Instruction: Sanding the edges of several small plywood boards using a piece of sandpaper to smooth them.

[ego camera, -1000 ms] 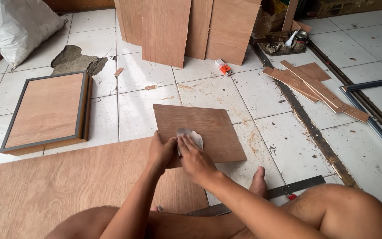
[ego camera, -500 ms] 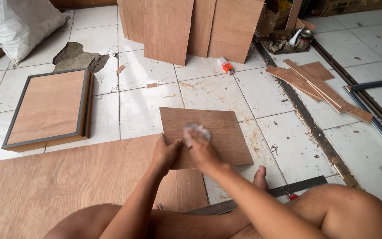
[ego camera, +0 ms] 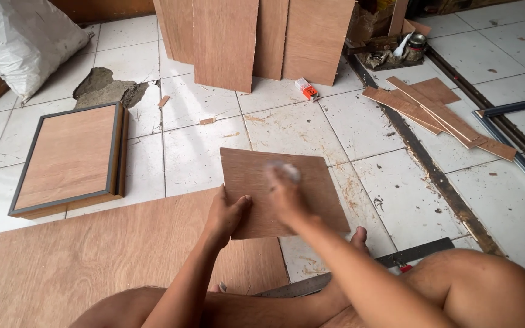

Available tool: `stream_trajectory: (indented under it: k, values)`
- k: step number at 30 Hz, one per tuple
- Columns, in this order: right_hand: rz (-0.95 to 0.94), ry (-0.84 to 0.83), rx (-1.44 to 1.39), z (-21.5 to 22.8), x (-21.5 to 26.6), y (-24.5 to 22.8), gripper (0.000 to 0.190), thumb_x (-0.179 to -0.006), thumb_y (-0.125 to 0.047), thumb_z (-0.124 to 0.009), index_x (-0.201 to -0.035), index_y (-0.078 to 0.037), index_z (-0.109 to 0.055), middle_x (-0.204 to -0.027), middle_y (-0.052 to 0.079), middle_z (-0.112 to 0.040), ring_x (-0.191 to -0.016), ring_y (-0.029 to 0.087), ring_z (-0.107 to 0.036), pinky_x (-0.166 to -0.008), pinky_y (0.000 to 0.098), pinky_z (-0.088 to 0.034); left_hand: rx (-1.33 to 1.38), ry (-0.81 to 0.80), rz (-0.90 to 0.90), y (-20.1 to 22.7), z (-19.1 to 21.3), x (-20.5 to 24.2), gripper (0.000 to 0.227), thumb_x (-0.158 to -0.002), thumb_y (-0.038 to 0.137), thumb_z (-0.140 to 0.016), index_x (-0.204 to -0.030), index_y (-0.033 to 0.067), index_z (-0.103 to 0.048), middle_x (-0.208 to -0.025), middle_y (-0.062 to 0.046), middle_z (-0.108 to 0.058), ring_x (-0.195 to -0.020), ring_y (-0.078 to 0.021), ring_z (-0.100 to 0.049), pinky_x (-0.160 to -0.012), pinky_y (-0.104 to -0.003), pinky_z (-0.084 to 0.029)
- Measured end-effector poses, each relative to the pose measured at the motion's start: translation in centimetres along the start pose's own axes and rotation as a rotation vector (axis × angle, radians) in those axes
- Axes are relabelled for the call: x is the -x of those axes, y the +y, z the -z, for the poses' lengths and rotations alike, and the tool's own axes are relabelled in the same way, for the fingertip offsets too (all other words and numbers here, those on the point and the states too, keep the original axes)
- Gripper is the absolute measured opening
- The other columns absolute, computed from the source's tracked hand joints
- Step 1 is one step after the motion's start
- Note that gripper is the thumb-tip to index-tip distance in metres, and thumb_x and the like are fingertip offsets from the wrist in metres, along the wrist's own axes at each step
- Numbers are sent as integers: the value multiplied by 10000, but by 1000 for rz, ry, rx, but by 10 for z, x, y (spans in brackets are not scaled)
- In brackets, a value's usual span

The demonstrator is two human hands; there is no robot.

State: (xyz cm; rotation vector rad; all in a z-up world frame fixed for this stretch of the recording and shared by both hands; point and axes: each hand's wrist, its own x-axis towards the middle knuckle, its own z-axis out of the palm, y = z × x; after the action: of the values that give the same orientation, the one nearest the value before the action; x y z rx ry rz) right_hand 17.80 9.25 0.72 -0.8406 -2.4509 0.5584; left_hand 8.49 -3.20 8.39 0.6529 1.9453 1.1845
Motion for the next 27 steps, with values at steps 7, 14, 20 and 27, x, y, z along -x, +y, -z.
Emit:
stream_trajectory:
  k: [7,14,20,27]
  values:
    - [-247,91,278,24,13,39,418,-769,45,-438,-1186,44,-469,-1247,258,-457,-1194,365,-412,-1003,490,-251,-49,-39,-91,11,-3,-4,443,-746,179,-619,-1138,38,-470,-1055,-225,-581,-1069,-388,-525,-890,-487,-420]
    - [50,34,-44,10,-7,3,495,-752,28,-447,-1245,-11,-439,-1264,205,-456,-1200,356,-393,-1016,436,-285,-135,2,-200,-14,-4,-13,484,-752,246,-621,-1142,18,-448,-1043,-277,-564,-1051,-440,-507,-874,-533,-410]
    - [-415,31,-40,57,2,29,246,-781,5,-326,-1015,-28,-395,-990,138,-397,-925,247,-384,-773,384,-301,-127,-29,-236,2,-5,-12,421,-753,200,-613,-1127,67,-474,-1026,-209,-600,-1040,-390,-541,-875,-494,-431]
    - [348,202,156,1,-12,-14,560,-716,5,-552,-1262,-13,-431,-1252,223,-465,-1138,361,-458,-940,414,-378,-139,-59,-249,-10,1,-23,399,-774,209,-629,-1107,53,-475,-980,-205,-606,-1005,-377,-567,-827,-483,-466]
